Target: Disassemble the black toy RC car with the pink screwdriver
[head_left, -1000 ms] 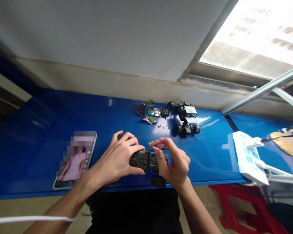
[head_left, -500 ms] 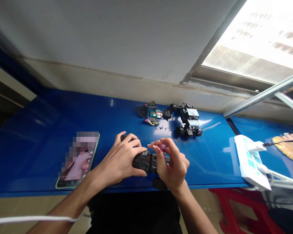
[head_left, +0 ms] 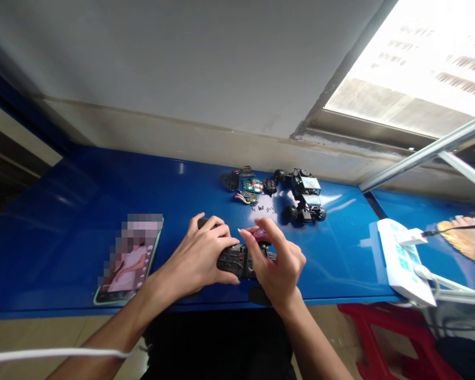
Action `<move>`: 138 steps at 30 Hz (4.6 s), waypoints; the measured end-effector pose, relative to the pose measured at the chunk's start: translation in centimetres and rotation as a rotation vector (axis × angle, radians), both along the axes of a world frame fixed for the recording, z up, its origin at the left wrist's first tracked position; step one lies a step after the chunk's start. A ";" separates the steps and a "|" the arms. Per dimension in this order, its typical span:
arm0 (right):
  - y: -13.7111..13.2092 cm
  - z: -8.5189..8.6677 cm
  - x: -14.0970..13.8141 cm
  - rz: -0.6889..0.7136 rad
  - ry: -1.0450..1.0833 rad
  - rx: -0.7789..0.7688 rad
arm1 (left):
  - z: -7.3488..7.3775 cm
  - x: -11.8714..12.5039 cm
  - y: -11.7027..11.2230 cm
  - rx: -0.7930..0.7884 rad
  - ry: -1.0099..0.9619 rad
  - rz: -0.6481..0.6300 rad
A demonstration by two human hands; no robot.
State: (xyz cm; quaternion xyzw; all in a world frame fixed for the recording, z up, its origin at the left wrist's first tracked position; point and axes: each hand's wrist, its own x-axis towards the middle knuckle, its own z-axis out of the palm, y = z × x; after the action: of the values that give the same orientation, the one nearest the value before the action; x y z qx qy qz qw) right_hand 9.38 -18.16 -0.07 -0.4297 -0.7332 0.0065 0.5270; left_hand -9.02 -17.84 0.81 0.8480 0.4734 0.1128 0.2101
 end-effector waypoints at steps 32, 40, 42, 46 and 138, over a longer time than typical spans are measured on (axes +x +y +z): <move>0.4 0.9 2.9 0.316 -0.024 -0.404 | 1.1 1.1 0.0 -0.011 0.072 -0.006; 2.1 5.2 3.8 0.050 -0.566 -0.174 | 1.5 1.7 -0.1 0.013 0.127 0.004; 2.4 5.6 3.8 0.078 -0.656 -0.173 | 1.6 1.7 -0.2 0.015 0.127 0.010; 2.3 6.2 4.1 0.190 -0.798 -0.318 | 1.6 1.7 -0.3 0.014 0.125 0.022; 1.4 7.1 3.8 0.402 -0.533 -0.521 | 0.3 0.5 0.0 -0.014 0.056 0.025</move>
State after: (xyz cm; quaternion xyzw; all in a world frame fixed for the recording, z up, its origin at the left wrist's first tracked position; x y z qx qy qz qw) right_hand 13.19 -16.79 7.01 -0.3837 -0.8869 0.1830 0.1810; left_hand -8.53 -17.86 1.09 0.8433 0.4905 0.0882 0.2010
